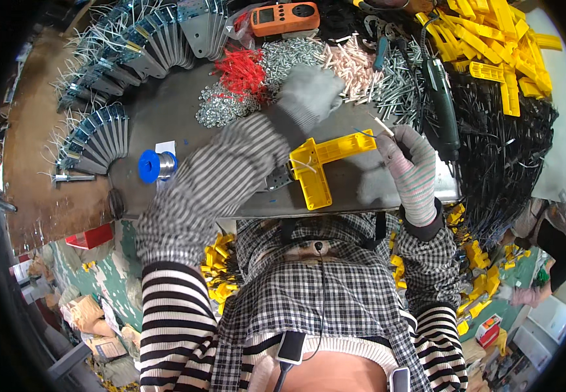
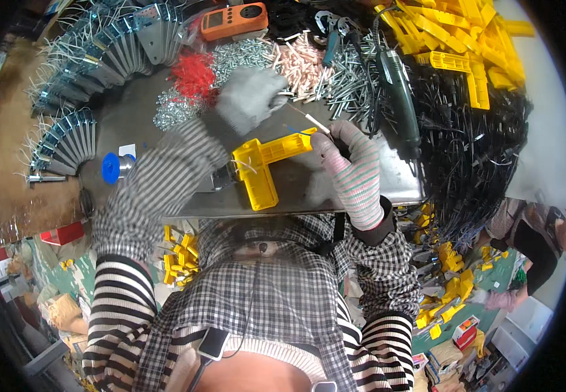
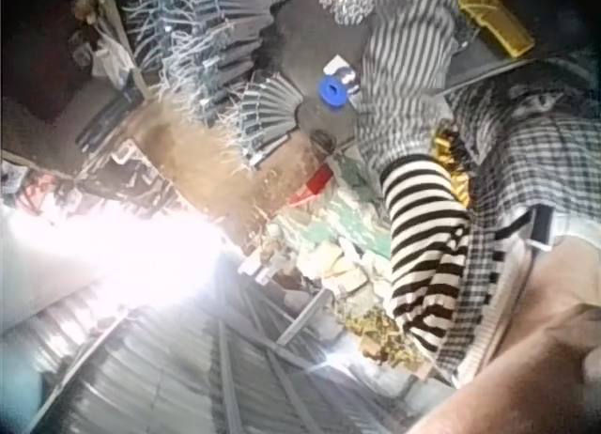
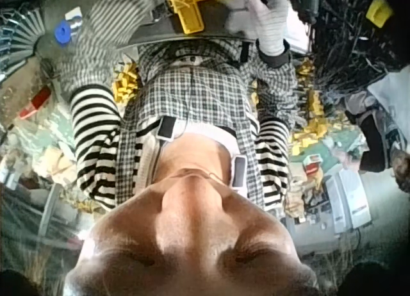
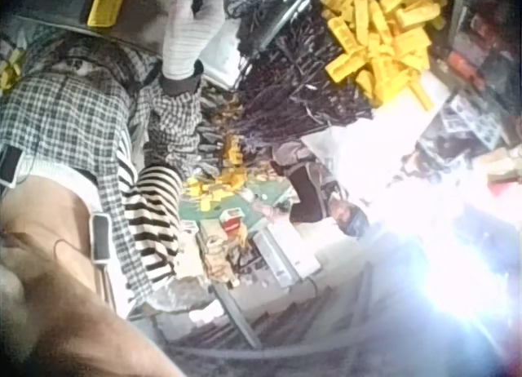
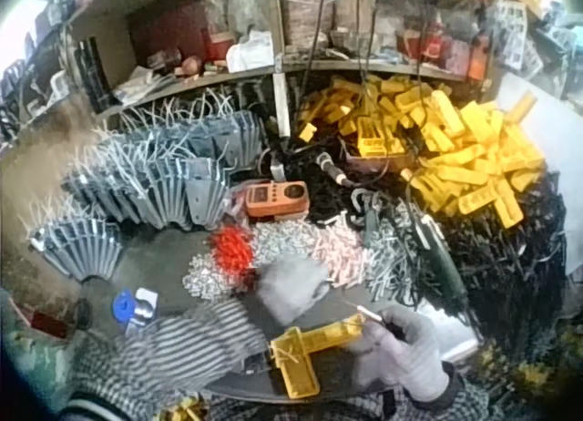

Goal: The person assembles heating tools by fitting metal components into plastic handles, driving screws into the casings using an electric screwdriver, and soldering and arranging internal wiring with a soldering iron.

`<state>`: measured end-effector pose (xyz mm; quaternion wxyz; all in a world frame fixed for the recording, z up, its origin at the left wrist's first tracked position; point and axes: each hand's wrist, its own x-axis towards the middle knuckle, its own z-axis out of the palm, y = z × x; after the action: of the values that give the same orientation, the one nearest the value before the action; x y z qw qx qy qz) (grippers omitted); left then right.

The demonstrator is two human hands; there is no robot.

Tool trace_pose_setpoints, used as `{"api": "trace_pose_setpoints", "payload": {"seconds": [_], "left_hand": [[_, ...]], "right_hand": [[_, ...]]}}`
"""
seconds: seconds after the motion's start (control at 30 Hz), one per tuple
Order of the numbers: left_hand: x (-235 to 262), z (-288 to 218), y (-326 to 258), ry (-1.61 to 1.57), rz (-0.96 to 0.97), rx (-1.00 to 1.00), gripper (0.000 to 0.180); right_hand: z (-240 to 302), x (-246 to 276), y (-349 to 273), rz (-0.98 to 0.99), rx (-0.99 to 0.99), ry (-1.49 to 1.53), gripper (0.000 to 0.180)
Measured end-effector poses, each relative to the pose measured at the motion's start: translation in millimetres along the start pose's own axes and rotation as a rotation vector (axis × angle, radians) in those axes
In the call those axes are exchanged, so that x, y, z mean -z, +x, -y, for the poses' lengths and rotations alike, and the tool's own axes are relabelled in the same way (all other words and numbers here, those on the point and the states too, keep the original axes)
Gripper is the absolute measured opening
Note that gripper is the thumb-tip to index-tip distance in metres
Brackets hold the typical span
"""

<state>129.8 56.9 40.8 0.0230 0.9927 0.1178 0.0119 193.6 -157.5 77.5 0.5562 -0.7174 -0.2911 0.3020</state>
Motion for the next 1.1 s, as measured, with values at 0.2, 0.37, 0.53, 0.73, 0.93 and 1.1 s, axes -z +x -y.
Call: {"api": "trace_pose_setpoints", "payload": {"seconds": [0.2,0.37,0.53,0.73,0.93,1.1], "left_hand": [[-24.7,8.3,14.7,0.113,-0.129,-0.06,0.012],[-0.3,13.5,-30.8,-0.811,-0.192,0.295,0.02],[8.0,4.8,-67.4,-1.987,-0.109,0.291,0.015],[17.2,-22.4,-86.5,-1.457,-0.424,0.13,0.013],[14.5,-31.6,-97.2,-1.338,-0.516,0.176,0.017],[17.4,-29.7,-111.3,-1.932,-0.227,0.384,0.017]], "right_hand": [[11.5,-1.7,7.6,0.124,-0.129,0.188,0.014],[13.5,-3.0,18.6,0.174,-0.129,0.257,0.014],[20.8,-14.2,24.1,0.141,-0.09,0.177,0.017],[23.3,-24.4,23.0,0.108,0.055,-0.124,0.02],[19.3,-34.8,15.0,0.035,0.278,-0.298,0.016],[22.7,-21.2,3.6,0.15,0.057,0.001,0.016]]}}
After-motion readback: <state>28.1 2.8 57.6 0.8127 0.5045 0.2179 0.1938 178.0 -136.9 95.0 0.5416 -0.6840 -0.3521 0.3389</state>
